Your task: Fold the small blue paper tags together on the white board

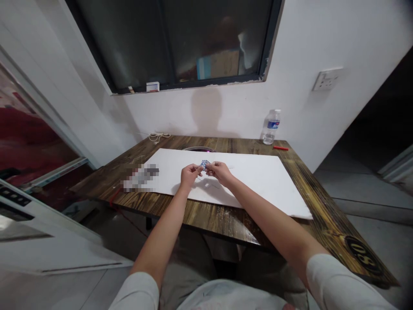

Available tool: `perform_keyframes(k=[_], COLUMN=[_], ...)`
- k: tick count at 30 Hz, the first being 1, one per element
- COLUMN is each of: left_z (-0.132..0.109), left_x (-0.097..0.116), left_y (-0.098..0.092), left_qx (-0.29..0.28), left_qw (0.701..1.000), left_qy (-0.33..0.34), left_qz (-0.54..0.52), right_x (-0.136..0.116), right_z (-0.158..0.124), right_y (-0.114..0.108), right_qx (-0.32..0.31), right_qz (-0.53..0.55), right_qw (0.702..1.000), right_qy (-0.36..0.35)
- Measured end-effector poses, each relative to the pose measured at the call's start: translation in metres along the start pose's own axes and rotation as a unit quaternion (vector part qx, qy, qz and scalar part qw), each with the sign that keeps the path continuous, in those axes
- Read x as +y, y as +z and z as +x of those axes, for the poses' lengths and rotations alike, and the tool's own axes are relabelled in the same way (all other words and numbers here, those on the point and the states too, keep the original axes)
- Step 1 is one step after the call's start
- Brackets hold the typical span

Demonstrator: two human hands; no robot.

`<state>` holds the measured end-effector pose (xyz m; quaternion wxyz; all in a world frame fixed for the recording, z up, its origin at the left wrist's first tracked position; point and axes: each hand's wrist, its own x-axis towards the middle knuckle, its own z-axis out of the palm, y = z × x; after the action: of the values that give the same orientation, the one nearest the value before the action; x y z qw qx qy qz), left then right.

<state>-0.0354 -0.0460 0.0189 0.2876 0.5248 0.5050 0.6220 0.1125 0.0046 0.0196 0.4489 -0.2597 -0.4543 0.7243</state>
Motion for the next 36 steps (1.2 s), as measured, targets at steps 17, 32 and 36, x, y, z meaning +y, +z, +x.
perform_keyframes(k=[17,32,36], left_z=[-0.001,0.002,0.001], left_x=[0.000,-0.007,-0.006], left_y=[0.001,-0.002,-0.002], left_qx=[0.067,0.089,0.090], left_qw=[0.996,0.993,0.994], left_qy=[-0.018,-0.043,-0.041], left_qz=[0.057,0.059,0.056], right_x=[0.001,0.008,0.008], right_z=[0.004,-0.004,-0.006], right_y=[-0.022,-0.022,-0.018], right_qx=[0.049,-0.114,-0.121], right_qz=[-0.471,-0.781,-0.789], right_qw=[0.873,0.571,0.557], right_qy=[-0.115,-0.224,-0.229])
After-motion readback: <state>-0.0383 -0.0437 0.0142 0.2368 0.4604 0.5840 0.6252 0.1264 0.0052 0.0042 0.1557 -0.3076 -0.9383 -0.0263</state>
